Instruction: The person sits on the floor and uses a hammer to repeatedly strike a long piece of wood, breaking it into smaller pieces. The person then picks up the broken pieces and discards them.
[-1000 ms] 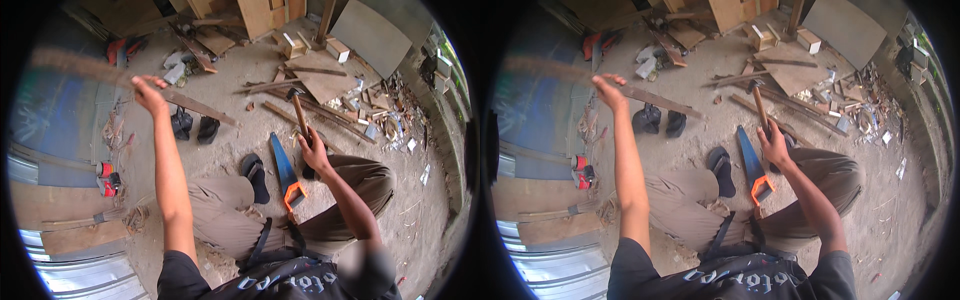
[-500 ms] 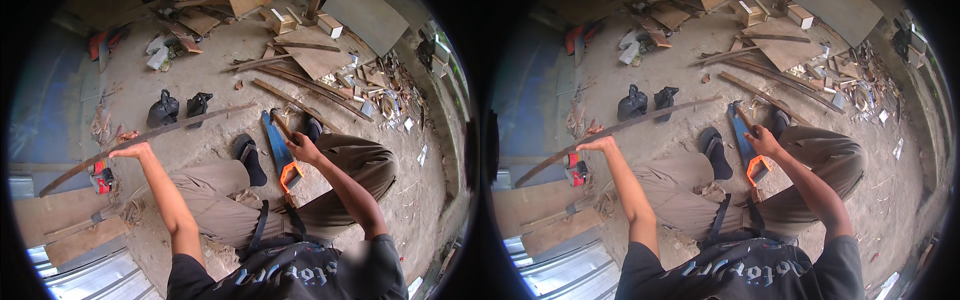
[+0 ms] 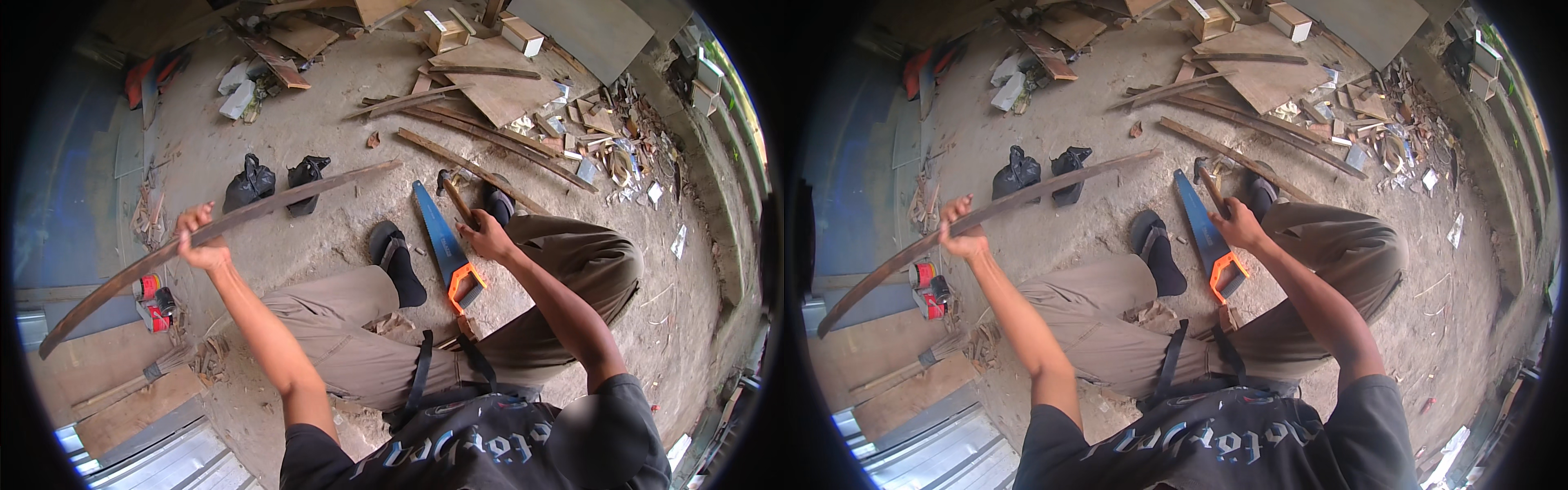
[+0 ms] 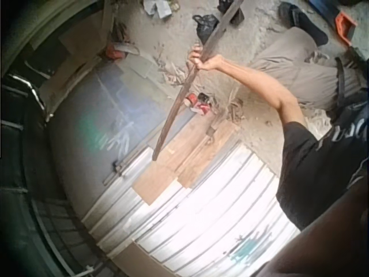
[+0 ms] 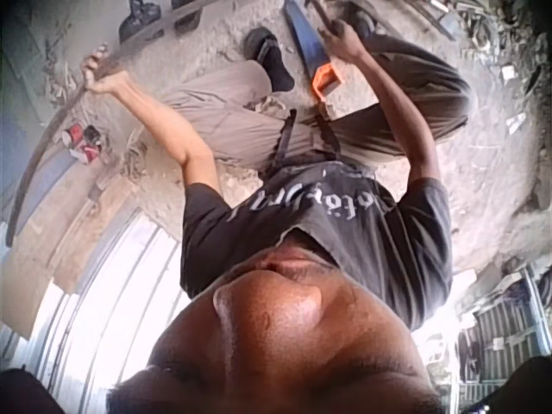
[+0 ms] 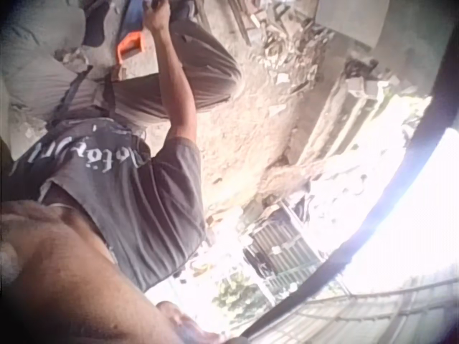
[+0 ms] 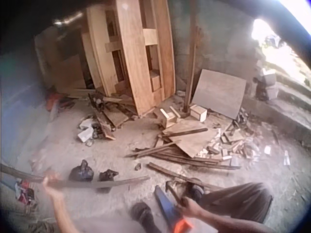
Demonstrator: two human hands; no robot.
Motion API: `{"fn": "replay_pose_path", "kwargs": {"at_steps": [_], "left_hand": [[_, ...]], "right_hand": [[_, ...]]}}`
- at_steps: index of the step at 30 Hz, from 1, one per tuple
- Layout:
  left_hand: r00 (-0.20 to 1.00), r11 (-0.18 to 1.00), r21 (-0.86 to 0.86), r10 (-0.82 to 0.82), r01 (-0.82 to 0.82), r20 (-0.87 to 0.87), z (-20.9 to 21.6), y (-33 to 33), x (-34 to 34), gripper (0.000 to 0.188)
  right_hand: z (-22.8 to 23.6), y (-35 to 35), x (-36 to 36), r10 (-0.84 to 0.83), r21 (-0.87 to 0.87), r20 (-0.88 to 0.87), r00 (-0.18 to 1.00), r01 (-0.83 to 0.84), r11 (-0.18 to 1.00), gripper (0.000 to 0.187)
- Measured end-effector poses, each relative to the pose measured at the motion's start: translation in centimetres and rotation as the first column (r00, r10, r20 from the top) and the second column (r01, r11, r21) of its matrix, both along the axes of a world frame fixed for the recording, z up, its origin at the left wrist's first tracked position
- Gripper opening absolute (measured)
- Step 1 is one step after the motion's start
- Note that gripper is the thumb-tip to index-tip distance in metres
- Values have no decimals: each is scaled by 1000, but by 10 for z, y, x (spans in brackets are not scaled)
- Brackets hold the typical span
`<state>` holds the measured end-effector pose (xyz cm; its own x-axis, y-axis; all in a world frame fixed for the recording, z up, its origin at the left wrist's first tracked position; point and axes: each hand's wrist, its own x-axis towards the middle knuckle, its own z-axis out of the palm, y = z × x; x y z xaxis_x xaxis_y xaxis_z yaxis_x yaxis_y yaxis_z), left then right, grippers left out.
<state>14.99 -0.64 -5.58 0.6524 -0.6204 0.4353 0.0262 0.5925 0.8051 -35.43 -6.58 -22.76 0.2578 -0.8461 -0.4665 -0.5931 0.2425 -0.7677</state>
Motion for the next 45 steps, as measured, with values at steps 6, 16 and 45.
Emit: {"fn": "replay_pose_path", "kwargs": {"at_steps": [6,16,45], "left_hand": [[979,988,59,-133,144,-155,-9,5,-14,32],[792,924,131,377,-360,-479,-44,-4,31,41],[803,904,196,427,-379,-416,-14,-3,-18,91]], "right_hand": [[-3,-2,1,-4,-11,-1,1000,4,1000,67],[-9,3,-11,-28,-46,-56,998,25,999,63],[52,-24,7,-278,47,367,888,281,959,27]]}}
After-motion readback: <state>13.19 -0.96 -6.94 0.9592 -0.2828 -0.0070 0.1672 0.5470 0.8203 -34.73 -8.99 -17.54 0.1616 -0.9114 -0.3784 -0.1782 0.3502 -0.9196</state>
